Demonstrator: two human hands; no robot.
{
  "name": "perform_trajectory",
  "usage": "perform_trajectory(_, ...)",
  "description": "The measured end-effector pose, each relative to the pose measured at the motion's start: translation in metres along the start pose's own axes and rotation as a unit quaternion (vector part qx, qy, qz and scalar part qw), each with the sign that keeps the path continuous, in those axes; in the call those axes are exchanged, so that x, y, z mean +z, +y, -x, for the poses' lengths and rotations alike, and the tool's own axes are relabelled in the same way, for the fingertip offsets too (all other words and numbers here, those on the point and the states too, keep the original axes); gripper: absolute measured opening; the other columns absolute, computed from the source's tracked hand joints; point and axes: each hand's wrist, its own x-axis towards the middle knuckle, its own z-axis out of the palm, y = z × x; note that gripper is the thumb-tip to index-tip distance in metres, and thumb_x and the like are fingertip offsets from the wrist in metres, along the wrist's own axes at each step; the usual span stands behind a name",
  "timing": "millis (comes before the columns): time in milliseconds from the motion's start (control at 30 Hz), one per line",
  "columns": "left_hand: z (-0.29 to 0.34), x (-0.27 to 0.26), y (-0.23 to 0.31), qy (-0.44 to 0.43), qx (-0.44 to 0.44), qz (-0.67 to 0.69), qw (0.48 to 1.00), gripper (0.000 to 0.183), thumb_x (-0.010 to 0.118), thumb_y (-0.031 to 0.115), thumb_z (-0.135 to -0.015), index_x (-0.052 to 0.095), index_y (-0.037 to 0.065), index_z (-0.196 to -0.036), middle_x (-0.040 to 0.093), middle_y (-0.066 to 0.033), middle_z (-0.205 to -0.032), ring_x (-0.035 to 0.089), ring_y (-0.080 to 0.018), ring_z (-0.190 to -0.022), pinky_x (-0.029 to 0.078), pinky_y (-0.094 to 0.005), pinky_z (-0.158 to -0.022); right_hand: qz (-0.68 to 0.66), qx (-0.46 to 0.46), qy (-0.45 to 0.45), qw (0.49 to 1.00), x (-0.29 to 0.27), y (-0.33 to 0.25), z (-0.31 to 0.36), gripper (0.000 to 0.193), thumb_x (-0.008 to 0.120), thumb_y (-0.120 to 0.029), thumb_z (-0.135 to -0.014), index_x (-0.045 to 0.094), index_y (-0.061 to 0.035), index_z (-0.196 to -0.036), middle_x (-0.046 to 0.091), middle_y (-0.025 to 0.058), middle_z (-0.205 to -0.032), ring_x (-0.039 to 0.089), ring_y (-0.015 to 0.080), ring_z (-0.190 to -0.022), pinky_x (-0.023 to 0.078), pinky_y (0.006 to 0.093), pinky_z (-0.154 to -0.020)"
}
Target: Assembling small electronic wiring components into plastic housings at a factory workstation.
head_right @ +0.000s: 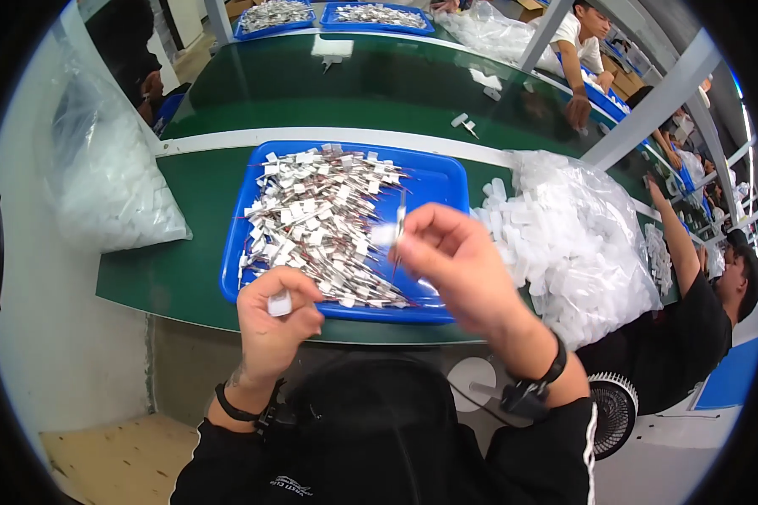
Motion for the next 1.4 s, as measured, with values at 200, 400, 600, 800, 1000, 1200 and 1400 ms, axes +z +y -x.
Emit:
perform_trajectory(200,-0.009,0.062,0.021,-0.074,0.144,-0.289,0.944,0.027,0.083,0.002,-0.068,0.070,0.002,-0.092,0.063,-0.0009,-0.072,0.050,-0.0042,-0.054,0.038,-0.0195,-0.051,-0.113,-0.099,-0.007,0.989,0.015,0.019,0.055,0.014,0.062,-0.007,-0.091,0.054,-0.0040,-0.102,0.064,0.0059,-0.097,0.060,0.0087,-0.088,0.048,0.0233,-0.075)
perform_trajectory(400,0.006,0.090,0.022,-0.070,0.253,-0.427,0.865,0.022,0.078,-0.003,-0.069,0.072,0.004,-0.089,0.052,-0.0023,-0.058,0.048,-0.0119,-0.049,0.034,-0.0260,-0.046,-0.038,-0.153,0.026,0.987,0.004,0.010,0.095,0.015,0.061,-0.003,-0.090,0.053,-0.0005,-0.101,0.061,0.0054,-0.094,0.058,0.0083,-0.090,0.049,0.0229,-0.078)
perform_trajectory(600,0.004,0.101,0.029,-0.152,0.348,-0.480,0.791,0.021,0.079,-0.003,-0.067,0.071,0.002,-0.086,0.053,-0.0047,-0.059,0.047,-0.0163,-0.047,0.035,-0.0288,-0.043,0.195,-0.177,0.024,0.964,-0.013,-0.007,0.123,0.012,0.062,0.002,-0.086,0.061,0.0025,-0.098,0.062,0.0050,-0.092,0.059,0.0063,-0.082,0.050,0.0196,-0.064)
perform_trajectory(800,-0.014,0.110,0.031,-0.149,0.310,-0.465,0.816,0.018,0.079,-0.002,-0.067,0.071,0.003,-0.083,0.050,-0.0047,-0.055,0.048,-0.0159,-0.046,0.034,-0.0282,-0.042,0.233,-0.234,0.091,0.939,-0.022,-0.012,0.116,0.011,0.065,0.008,-0.080,0.069,0.0030,-0.089,0.065,0.0092,-0.087,0.060,0.0087,-0.072,0.044,0.0193,-0.055)
perform_trajectory(1000,-0.036,0.097,0.033,-0.116,0.191,-0.417,0.881,0.035,0.081,0.017,-0.072,0.063,0.003,-0.098,0.057,-0.0071,-0.075,0.057,-0.0197,-0.063,0.045,-0.0310,-0.054,0.059,-0.256,0.151,0.953,-0.033,0.007,0.085,0.012,0.063,0.008,-0.082,0.068,0.0056,-0.093,0.062,0.0116,-0.087,0.057,0.0112,-0.070,0.044,0.0203,-0.059)
perform_trajectory(1200,-0.061,0.087,0.020,-0.169,0.151,-0.375,0.899,0.031,0.057,0.000,-0.084,0.053,-0.004,-0.115,0.054,-0.0139,-0.096,0.057,-0.0202,-0.081,0.046,-0.0299,-0.073,-0.143,-0.204,0.151,0.957,-0.030,0.023,0.055,0.015,0.062,-0.007,-0.090,0.062,0.0041,-0.100,0.062,0.0147,-0.091,0.063,0.0174,-0.075,0.053,0.0254,-0.062)
perform_trajectory(1400,-0.079,0.083,0.014,-0.144,0.198,-0.382,0.891,0.041,0.074,-0.009,-0.070,0.062,-0.003,-0.108,0.067,-0.0146,-0.096,0.066,-0.0244,-0.083,0.053,-0.0319,-0.070,-0.223,-0.158,0.078,0.959,-0.026,0.024,0.026,0.016,0.061,-0.008,-0.091,0.061,0.0038,-0.101,0.062,0.0174,-0.095,0.065,0.0229,-0.087,0.058,0.0315,-0.072)
